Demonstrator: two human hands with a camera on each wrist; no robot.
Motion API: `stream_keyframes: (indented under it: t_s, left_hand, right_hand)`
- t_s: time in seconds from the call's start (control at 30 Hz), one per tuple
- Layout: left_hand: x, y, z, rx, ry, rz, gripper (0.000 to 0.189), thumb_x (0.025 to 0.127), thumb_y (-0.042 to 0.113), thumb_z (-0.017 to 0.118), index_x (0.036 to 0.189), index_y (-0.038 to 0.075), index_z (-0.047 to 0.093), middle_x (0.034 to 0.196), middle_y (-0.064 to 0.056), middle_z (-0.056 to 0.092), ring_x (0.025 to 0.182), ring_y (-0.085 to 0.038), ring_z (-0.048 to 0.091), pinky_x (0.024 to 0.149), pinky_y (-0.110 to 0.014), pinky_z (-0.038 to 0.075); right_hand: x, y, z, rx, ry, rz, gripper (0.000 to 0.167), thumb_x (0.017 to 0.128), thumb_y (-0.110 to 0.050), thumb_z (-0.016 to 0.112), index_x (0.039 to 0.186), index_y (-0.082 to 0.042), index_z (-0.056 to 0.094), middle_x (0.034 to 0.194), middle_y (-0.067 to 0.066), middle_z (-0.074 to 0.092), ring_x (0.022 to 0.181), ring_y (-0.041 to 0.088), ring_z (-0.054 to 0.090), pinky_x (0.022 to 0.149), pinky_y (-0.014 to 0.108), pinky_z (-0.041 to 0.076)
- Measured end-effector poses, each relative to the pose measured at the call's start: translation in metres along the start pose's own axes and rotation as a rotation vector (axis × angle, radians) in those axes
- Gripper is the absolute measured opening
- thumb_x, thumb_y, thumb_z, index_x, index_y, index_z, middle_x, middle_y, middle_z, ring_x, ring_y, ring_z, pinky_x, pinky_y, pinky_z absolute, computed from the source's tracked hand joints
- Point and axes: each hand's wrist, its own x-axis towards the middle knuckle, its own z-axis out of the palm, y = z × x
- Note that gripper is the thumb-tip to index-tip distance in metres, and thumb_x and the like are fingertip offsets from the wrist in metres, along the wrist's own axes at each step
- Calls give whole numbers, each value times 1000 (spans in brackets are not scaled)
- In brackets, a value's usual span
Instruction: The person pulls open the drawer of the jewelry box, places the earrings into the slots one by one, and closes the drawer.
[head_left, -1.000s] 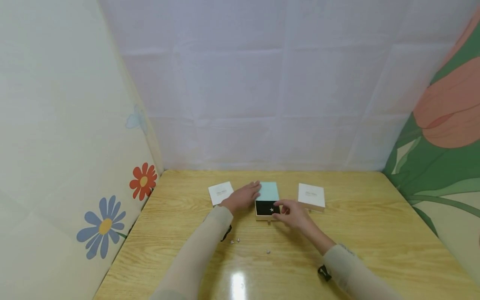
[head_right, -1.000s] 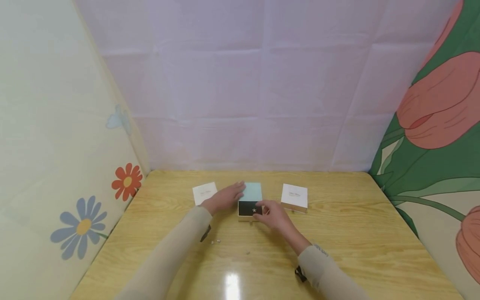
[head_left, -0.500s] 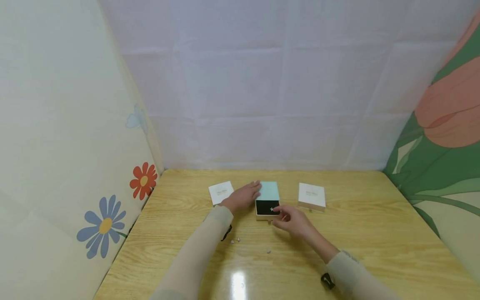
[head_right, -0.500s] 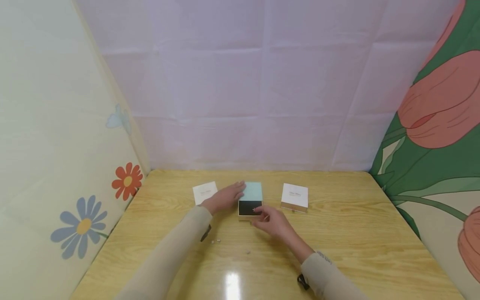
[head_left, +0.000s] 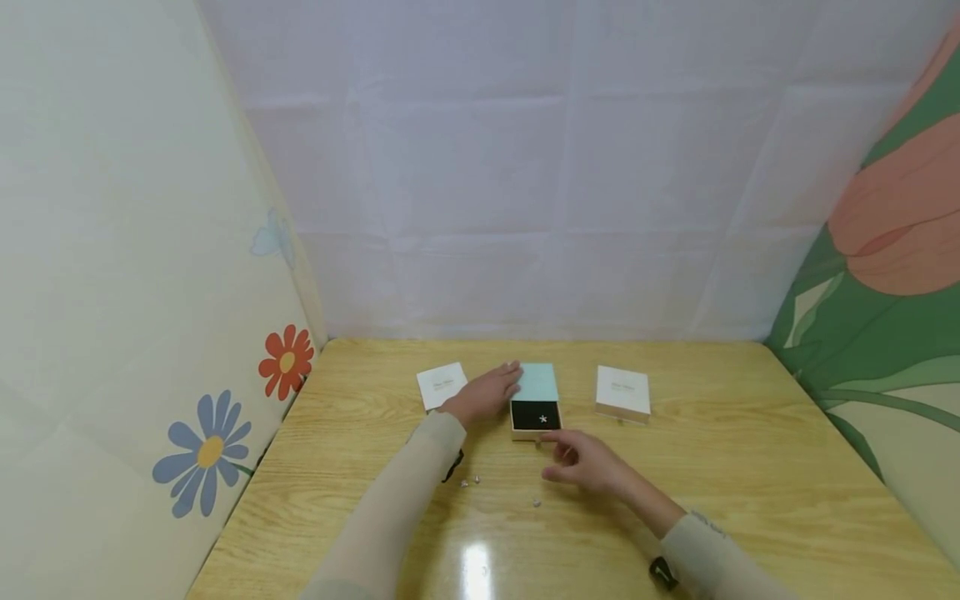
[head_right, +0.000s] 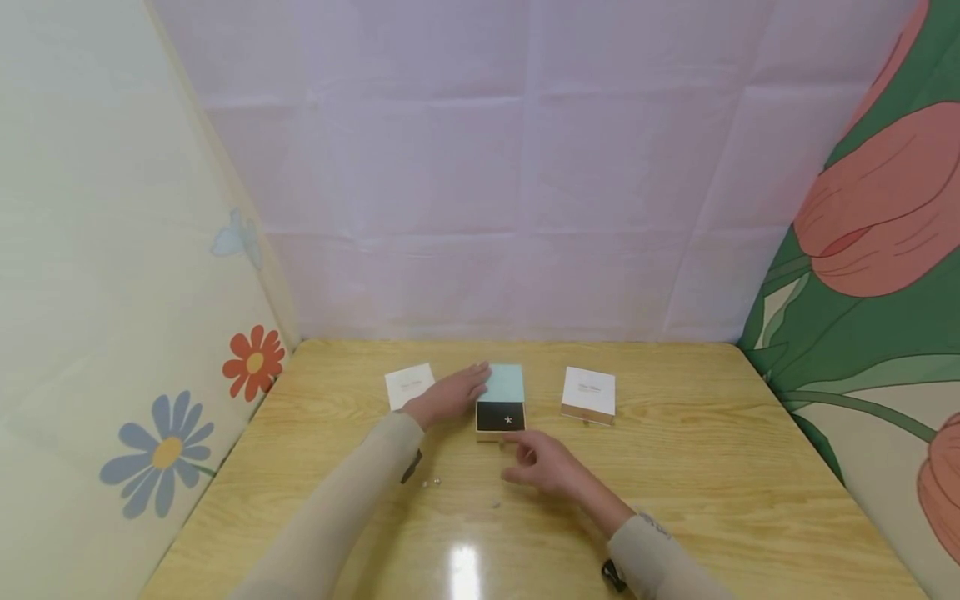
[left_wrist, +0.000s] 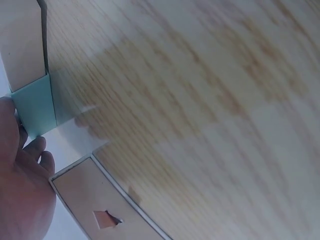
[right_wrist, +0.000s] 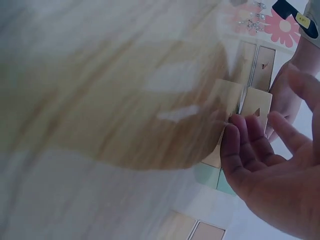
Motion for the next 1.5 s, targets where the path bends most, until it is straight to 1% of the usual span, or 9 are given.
stream_keyframes:
  t_s: [0.2,0.33,0.5,0.67,0.87,1.0,1.1,1.27,1.5]
  left_hand:
    - [2,-2,2,18,2,4,55,113,38,24,163,15,22,170,-3,15,156,-21,16,127,-35,15]
    - [1,0,1,8,2,3,55,113,37,25,162,14,22,170,-4,16,156,-22,16,127,-36,16]
    - [1,0,1,20,6,-2,55,113,38,24,162,14,22,170,-3,17,156,-22,17,127,-37,17]
    - [0,1,0,16,6,3,55,113,38,24,162,14,22,170,-4,17,156,-22,17,127,-36,16]
    - [0,1,0,5,-3,0,55,113,38,23,163,14,21,170,-4,16,156,-23,16,127,-37,16]
    - [-1,2,-1,-1,-2,-7,54,113,37,24,163,14,22,170,-4,16,156,-23,17,127,-37,17]
    - [-2,3,-2,5,-2,-5,54,113,36,24,162,14,22,170,-4,17,156,-23,17,127,-36,17]
    - [-3,4,-3,14,-1,-4,54,113,35,25,162,13,23,169,-5,17,155,-23,18,127,-37,17]
    - [2,0,3,25,9,9,54,113,36,24,162,13,23,169,-4,18,155,-21,19,127,-35,17]
  right_hand:
    - [-5,-2,0,-12,-75,-28,65,86,-28,81,142,-6,56,106,7,63,95,20,59,82,30,53]
    - [-8,-2,0,-37,-138,-58,64,87,-27,80,143,-7,56,110,6,63,100,22,58,88,36,53]
    - [-13,-1,1,-67,-220,-76,62,86,-28,81,142,-14,58,115,1,61,106,21,57,95,38,52]
    - [-17,0,4,-100,-258,-83,63,83,-30,83,141,-20,60,119,0,56,109,20,55,97,40,49]
    - [-17,1,7,-169,-271,-144,63,83,-32,83,140,-20,61,113,-3,54,103,14,50,89,31,47]
    - [-17,0,8,-213,-254,-176,60,82,-33,83,138,-21,63,111,-4,54,102,12,49,87,30,46]
    - [-16,-1,10,-230,-243,-171,56,82,-32,83,134,-24,66,111,-5,55,102,12,49,87,30,46]
    - [-15,-3,11,-223,-239,-159,48,82,-30,83,128,-25,70,107,-5,56,98,12,48,82,27,43]
    - [-12,-1,14,-222,-218,-172,37,83,-30,82,120,-26,75,98,-9,55,89,7,46,74,22,41]
